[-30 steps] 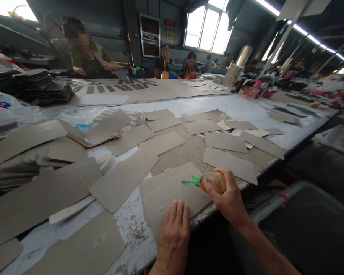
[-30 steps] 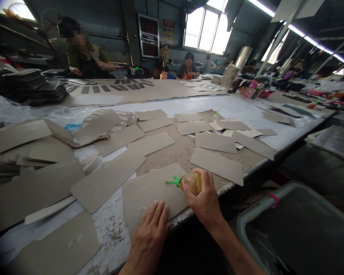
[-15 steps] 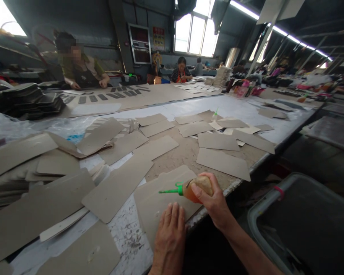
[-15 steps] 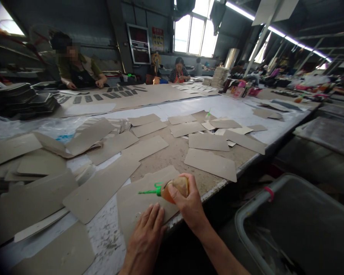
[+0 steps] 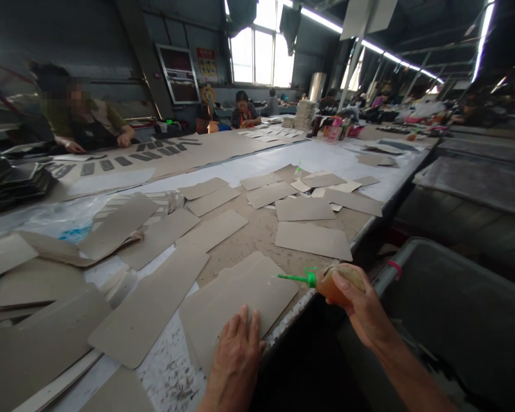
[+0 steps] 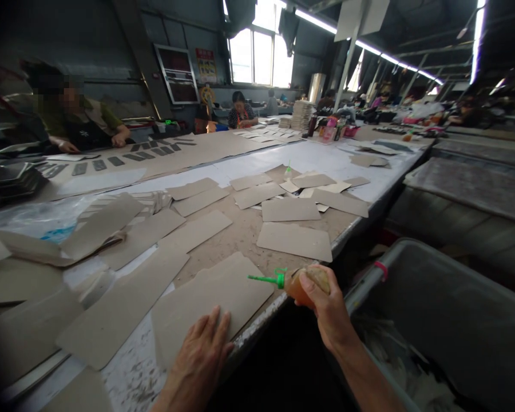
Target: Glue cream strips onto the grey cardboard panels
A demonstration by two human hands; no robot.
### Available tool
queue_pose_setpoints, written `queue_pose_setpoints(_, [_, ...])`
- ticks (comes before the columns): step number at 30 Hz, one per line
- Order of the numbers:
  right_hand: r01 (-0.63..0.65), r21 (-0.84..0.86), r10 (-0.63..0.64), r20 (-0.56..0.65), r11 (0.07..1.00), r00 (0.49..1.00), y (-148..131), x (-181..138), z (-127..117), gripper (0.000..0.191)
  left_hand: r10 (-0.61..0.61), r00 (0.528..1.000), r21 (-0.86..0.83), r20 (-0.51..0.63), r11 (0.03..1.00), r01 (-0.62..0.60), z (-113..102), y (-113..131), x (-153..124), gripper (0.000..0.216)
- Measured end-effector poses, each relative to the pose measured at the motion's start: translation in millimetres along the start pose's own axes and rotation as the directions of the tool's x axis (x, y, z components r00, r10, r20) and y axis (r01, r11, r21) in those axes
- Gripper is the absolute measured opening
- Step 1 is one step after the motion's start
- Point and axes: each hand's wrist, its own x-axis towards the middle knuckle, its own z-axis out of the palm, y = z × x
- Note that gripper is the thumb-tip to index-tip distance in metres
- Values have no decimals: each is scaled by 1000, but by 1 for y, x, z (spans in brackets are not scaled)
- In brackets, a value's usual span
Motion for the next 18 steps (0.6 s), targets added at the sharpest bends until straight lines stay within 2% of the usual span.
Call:
queue_pose_setpoints(5, [-34,55,37,-57,998,998,-1,0,-14,48,84,996,-14,10,996,-84,-7,-13,3,40])
queue_pose_setpoints(10, [-59,102,63,-42,993,997,-1,-1,-26,44,121,992,-31,34,992,-120,-21,-13,9,33])
queue_pose_setpoints(18, [-40,149,46,-36,988,998,-5,-6,-43,39,96,994,-65,49,994,-93,-29,-18,18,30])
